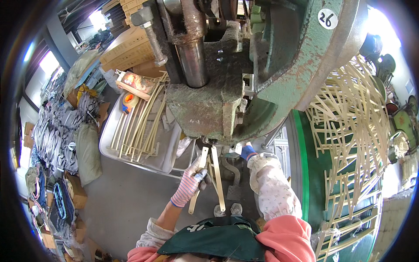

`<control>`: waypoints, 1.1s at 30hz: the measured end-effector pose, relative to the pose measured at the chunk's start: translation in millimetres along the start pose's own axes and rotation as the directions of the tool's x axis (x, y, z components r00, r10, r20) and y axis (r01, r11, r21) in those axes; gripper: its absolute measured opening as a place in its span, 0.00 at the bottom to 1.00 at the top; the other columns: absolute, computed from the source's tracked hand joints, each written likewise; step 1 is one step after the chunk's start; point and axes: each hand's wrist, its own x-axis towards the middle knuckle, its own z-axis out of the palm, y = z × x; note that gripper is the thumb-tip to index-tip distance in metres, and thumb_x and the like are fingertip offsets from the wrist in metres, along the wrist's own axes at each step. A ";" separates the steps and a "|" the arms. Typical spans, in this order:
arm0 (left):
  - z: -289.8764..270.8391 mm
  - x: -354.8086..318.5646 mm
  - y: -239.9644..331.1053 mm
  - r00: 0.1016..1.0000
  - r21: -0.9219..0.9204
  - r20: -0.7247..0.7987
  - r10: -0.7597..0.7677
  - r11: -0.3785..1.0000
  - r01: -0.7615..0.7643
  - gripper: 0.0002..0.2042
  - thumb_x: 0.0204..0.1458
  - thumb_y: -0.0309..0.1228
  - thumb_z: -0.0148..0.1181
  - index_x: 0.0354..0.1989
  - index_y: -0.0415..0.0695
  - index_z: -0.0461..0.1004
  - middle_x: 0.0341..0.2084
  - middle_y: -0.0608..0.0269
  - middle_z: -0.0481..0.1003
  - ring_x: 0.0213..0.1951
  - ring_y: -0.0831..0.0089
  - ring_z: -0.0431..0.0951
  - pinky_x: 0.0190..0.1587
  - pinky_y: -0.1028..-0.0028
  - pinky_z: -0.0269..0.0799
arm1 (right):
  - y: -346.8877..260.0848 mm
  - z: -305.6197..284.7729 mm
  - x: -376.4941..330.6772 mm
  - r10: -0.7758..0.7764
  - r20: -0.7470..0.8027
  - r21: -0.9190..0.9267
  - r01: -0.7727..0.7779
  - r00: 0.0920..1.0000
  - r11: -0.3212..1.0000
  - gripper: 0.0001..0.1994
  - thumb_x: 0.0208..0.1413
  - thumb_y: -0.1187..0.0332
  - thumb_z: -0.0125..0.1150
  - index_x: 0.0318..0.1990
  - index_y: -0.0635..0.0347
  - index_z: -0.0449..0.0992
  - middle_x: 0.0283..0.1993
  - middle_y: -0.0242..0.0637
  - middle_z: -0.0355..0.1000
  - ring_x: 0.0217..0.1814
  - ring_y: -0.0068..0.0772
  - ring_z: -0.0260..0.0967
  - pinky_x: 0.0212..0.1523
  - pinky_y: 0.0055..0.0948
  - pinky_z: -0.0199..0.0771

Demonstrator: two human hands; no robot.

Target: The person repeatedly picks up thin wooden sticks from a green conveyor belt, places them into a press machine, and removes the joined frames. The frames are then placed back onto the conveyor belt. The process is continuous and repetitive throughout the clip.

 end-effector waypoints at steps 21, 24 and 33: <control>-9.4 1.2 28.5 0.996 -0.023 0.091 -0.009 1.000 0.011 0.24 0.57 0.24 0.47 0.62 0.52 0.58 0.18 0.72 0.69 0.14 0.88 0.61 0.16 0.86 0.57 | -153.8 -83.9 -6.6 0.168 0.142 0.590 -0.220 0.975 0.777 0.17 0.53 0.64 0.55 0.49 0.58 0.66 0.36 0.43 0.72 0.35 0.42 0.70 0.36 0.39 0.71; -10.8 5.9 35.3 0.988 0.061 0.149 -0.032 0.998 0.023 0.26 0.57 0.22 0.46 0.64 0.54 0.55 0.17 0.70 0.70 0.13 0.87 0.62 0.15 0.85 0.57 | -159.3 -76.2 -29.4 0.206 0.038 0.155 -0.209 0.978 0.965 0.20 0.49 0.64 0.59 0.49 0.57 0.63 0.35 0.45 0.71 0.36 0.46 0.70 0.38 0.42 0.70; -23.7 19.4 43.8 0.963 0.049 0.259 -0.078 0.997 0.067 0.25 0.56 0.23 0.45 0.63 0.52 0.57 0.21 0.72 0.69 0.18 0.86 0.64 0.17 0.85 0.58 | -199.1 -38.5 -62.8 0.350 -0.065 0.213 -0.329 0.935 0.920 0.57 0.35 0.56 0.70 0.68 0.57 0.33 0.69 0.61 0.31 0.69 0.64 0.36 0.65 0.44 0.50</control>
